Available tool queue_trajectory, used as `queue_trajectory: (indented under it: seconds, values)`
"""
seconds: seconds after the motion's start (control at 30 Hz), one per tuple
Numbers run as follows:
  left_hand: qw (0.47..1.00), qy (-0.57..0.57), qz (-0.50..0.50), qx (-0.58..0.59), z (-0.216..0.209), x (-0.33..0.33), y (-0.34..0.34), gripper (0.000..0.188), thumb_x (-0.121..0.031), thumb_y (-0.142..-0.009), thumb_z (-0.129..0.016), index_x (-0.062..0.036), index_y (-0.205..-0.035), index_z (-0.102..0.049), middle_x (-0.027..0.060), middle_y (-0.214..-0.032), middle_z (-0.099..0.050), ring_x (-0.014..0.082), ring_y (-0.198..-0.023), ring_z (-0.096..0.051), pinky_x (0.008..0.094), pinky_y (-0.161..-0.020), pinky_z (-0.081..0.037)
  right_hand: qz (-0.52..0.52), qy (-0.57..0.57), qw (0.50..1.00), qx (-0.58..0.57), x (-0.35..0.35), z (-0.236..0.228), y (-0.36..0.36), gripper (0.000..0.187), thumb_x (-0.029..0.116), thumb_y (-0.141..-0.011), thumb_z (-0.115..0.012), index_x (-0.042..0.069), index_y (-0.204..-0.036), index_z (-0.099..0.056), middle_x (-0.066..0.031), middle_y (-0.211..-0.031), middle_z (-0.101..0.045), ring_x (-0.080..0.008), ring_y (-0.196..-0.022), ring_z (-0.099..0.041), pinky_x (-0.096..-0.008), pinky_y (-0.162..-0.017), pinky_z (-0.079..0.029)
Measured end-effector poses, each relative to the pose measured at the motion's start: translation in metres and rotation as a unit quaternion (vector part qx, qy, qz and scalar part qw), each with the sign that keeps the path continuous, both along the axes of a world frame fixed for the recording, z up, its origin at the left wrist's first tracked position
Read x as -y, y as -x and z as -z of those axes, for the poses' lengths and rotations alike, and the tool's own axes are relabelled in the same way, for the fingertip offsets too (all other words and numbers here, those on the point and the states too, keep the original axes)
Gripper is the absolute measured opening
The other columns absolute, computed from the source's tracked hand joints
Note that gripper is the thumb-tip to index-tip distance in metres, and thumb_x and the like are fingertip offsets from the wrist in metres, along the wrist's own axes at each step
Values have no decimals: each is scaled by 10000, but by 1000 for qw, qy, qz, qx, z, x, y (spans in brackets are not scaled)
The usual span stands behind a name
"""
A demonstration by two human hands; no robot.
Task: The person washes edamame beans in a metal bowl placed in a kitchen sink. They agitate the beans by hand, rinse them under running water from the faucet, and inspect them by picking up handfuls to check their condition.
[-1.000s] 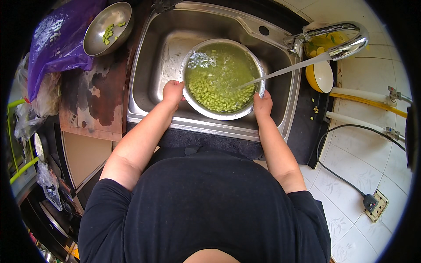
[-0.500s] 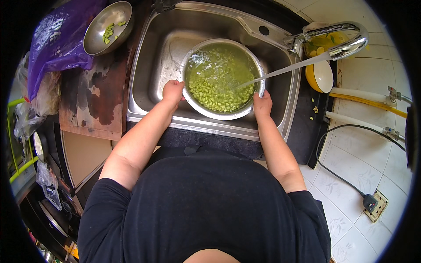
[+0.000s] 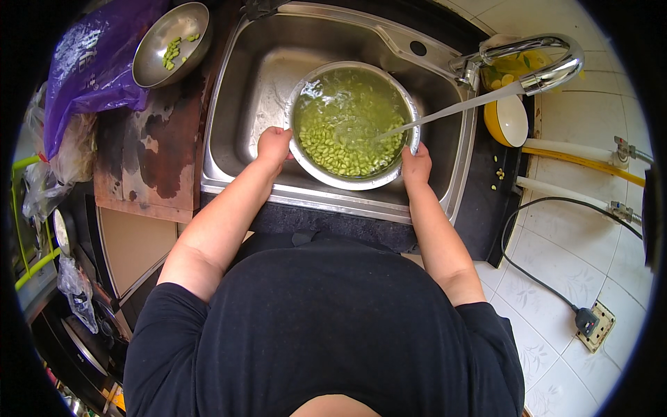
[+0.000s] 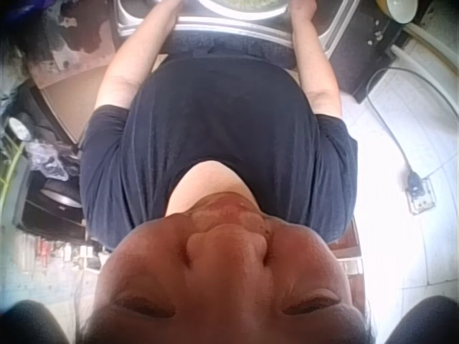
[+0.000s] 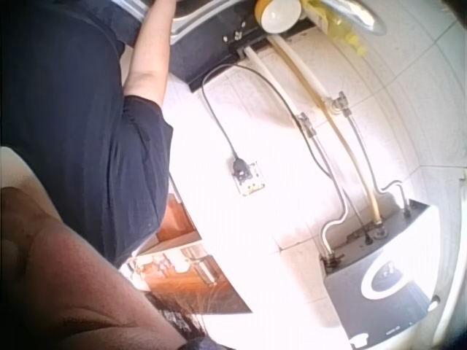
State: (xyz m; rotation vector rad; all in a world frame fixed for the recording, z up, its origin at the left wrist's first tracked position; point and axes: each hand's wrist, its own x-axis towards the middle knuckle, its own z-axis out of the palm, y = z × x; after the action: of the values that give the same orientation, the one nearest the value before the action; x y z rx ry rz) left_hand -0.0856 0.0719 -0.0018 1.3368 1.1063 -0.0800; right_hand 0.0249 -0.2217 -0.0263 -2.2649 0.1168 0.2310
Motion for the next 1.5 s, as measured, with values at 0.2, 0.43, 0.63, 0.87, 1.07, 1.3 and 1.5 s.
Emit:
queue_trajectory:
  seconds: [0.2,0.43,0.63,0.87,1.07,1.3,1.5]
  values:
    - [1000,8,-1,2,2,-1,0,170,-176,-828,-540,-21,-770,-503,65,-685,-537,146,-525,-510,261,-438,-448,2,-16,1000,8,-2,-3,1,264,209,-753,-564,37,-953,-571,-160,-840,-624,-321,-797,-593,-347,-719,-447]
    - [1000,3,6,0,-3,0,0,177,-184,-827,-537,-23,-762,-502,64,-681,-535,143,-526,-505,259,-434,-444,-2,-15,1000,7,0,0,-1,281,210,-751,-557,35,-970,-573,-160,-843,-625,-315,-803,-596,-346,-727,-446]
    - [1000,0,2,0,2,-1,1,184,-189,-824,-541,-26,-748,-499,55,-665,-526,138,-525,-503,256,-429,-443,-1,-11,1000,2,0,-1,0,294,209,-750,-555,31,-983,-570,-157,-846,-626,-305,-800,-599,-342,-734,-446]
    - [1000,9,0,6,2,-2,0,192,-191,-824,-543,-33,-729,-488,48,-631,-511,134,-480,-482,251,-410,-434,12,-21,1000,6,1,5,-1,294,209,-754,-563,35,-992,-570,-150,-849,-629,-296,-800,-601,-337,-733,-446]
    - [1000,5,-3,3,3,-2,0,193,-194,-827,-542,-34,-731,-494,52,-633,-521,137,-480,-491,253,-412,-437,11,-19,1000,-10,0,2,-1,300,210,-755,-563,43,-1004,-571,-147,-862,-632,-297,-810,-601,-338,-738,-447]
    - [1000,5,-1,3,1,-1,0,191,-196,-828,-542,-37,-731,-502,54,-650,-534,138,-501,-507,255,-425,-447,9,-11,1000,-1,-1,-1,-1,297,211,-754,-560,41,-997,-571,-145,-862,-632,-299,-809,-601,-338,-738,-446]
    - [1000,4,-2,9,-1,-1,1,194,-199,-829,-541,-40,-726,-503,52,-653,-536,132,-498,-508,249,-420,-443,11,-27,1000,0,-1,0,0,283,208,-754,-556,39,-979,-574,-142,-844,-633,-298,-798,-601,-338,-730,-447]
